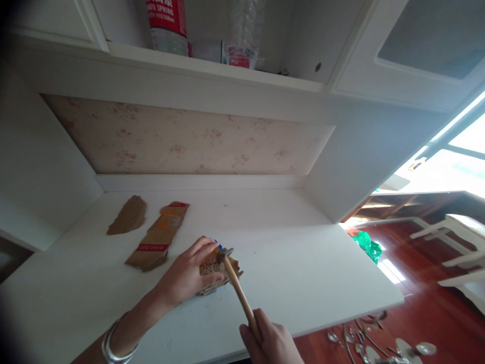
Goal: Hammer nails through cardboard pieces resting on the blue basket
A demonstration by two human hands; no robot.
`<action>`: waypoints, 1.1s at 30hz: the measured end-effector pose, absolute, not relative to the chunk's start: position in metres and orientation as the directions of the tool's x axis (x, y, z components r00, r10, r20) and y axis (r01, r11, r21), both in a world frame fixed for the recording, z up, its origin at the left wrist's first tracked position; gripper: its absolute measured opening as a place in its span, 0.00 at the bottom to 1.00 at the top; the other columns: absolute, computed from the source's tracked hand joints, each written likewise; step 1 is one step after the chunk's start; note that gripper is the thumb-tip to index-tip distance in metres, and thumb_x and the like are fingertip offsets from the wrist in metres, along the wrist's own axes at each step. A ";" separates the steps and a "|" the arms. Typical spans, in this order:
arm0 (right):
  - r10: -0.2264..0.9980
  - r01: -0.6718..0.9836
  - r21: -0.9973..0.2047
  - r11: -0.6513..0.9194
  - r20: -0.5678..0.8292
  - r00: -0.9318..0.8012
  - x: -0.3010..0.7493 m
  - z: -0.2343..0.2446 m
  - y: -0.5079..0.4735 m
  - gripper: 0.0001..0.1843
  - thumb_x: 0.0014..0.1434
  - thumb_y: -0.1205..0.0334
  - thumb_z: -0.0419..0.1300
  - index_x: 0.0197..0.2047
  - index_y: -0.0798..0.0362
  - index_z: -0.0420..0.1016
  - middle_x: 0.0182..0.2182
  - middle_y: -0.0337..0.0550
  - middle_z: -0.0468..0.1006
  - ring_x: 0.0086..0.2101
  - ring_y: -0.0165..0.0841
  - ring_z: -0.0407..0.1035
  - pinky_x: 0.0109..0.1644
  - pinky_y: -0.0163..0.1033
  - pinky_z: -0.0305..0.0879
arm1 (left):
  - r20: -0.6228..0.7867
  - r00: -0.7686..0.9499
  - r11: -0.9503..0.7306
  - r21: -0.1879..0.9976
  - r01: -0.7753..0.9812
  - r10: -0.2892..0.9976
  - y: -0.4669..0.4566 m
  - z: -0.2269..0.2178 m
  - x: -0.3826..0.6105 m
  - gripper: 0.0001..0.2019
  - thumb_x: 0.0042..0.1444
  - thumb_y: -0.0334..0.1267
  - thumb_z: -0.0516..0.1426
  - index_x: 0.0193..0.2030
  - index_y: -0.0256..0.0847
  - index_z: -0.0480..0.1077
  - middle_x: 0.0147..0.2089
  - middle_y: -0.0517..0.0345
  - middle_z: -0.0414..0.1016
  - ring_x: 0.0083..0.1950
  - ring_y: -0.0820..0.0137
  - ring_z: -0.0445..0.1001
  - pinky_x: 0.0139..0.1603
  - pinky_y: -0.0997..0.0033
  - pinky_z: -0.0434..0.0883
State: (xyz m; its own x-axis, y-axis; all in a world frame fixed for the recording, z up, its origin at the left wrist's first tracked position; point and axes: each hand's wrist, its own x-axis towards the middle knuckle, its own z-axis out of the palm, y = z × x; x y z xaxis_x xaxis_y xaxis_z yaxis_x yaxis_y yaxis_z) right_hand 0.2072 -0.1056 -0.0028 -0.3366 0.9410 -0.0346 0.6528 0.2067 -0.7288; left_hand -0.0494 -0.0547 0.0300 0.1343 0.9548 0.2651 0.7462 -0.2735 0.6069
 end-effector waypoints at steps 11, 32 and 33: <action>0.932 0.714 -0.630 0.306 0.043 -0.361 0.214 -0.012 -0.097 0.19 0.66 0.44 0.48 0.28 0.45 0.54 0.16 0.29 0.58 0.16 0.31 0.53 0.24 0.37 0.46 | 0.408 -0.084 -0.138 0.484 0.864 0.909 -0.106 -0.001 -0.078 0.21 0.57 0.47 0.60 0.56 0.45 0.68 0.54 0.50 0.73 0.55 0.57 0.71 0.56 0.55 0.71; 0.952 0.730 -0.649 0.215 -0.026 -0.304 0.214 -0.009 -0.102 0.23 0.63 0.38 0.50 0.26 0.46 0.55 0.15 0.30 0.60 0.17 0.30 0.52 0.25 0.37 0.47 | 0.342 -0.108 -0.115 0.571 0.813 0.934 -0.108 -0.005 -0.074 0.20 0.60 0.48 0.56 0.57 0.44 0.67 0.56 0.50 0.72 0.54 0.61 0.74 0.56 0.63 0.71; 0.957 0.712 -0.676 0.190 -0.034 -0.288 0.213 -0.006 -0.103 0.24 0.62 0.37 0.50 0.26 0.46 0.56 0.15 0.30 0.59 0.18 0.30 0.51 0.24 0.36 0.48 | 0.340 -0.129 -0.105 0.591 0.800 0.931 -0.109 -0.005 -0.075 0.20 0.61 0.48 0.56 0.57 0.44 0.67 0.56 0.50 0.72 0.54 0.61 0.74 0.55 0.64 0.72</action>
